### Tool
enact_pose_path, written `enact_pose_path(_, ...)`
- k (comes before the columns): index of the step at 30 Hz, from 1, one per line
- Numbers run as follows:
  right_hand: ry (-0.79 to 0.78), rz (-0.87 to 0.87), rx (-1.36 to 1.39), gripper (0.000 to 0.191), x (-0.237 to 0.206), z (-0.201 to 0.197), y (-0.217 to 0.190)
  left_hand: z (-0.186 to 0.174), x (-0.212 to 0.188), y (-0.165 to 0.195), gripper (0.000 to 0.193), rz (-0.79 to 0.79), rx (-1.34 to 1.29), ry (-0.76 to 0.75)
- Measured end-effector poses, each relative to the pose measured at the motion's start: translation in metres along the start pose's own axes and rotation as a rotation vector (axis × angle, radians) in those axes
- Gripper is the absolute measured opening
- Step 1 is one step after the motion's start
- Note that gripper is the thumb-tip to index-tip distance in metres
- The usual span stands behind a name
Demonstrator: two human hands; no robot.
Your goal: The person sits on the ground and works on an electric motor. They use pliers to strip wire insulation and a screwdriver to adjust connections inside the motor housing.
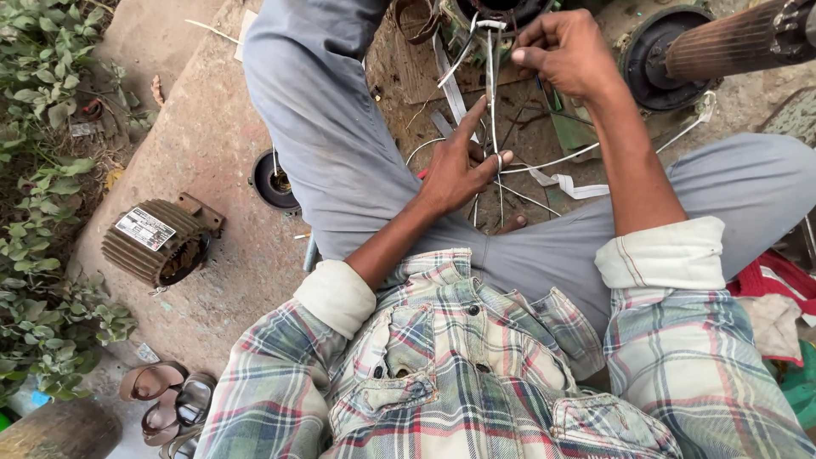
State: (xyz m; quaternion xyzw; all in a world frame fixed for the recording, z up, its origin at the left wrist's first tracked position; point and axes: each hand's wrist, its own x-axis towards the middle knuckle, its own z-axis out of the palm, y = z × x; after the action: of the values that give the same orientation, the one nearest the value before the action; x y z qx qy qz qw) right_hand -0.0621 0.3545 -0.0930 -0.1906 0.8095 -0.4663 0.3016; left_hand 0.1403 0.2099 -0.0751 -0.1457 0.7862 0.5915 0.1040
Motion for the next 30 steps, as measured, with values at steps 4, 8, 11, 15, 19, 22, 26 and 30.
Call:
enact_pose_path(4, -0.050, 0.029, -0.037, 0.015, 0.002, -0.005, -0.005, 0.008, 0.002, -0.013, 0.094, 0.114, 0.034, 0.008)
enact_pose_path(8, -0.076, 0.053, 0.058, 0.015, 0.001, -0.009, -0.009, 0.009, 0.004, -0.019, 0.093, 0.071, 0.019, 0.002)
enact_pose_path(11, -0.134, 0.075, -0.168, 0.016, -0.006, -0.007, -0.011, 0.007, 0.004, -0.017, 0.094, 0.273, 0.013, 0.072)
enact_pose_path(15, -0.250, 0.141, -0.246, 0.017, -0.024, -0.011, -0.007, 0.006, 0.003, -0.011, 0.096, 0.018, -0.045, -0.044)
enact_pose_path(19, -0.290, -0.056, -0.561, 0.027, -0.034, -0.020, -0.003, 0.004, 0.002, -0.009, 0.096, -0.009, -0.064, -0.015)
enact_pose_path(22, -0.033, -0.130, -0.680, 0.023, -0.030, -0.012, -0.004, 0.004, 0.003, -0.009, 0.096, 0.026, -0.060, 0.013)
enact_pose_path(26, 0.218, -0.131, -0.579, 0.031, -0.011, 0.014, -0.009, 0.005, 0.004, -0.010, 0.096, 0.016, -0.065, 0.030)
enact_pose_path(30, 0.445, -0.442, -0.825, 0.009, 0.004, 0.015, -0.008, 0.004, 0.004, -0.010, 0.097, -0.020, -0.057, 0.044)
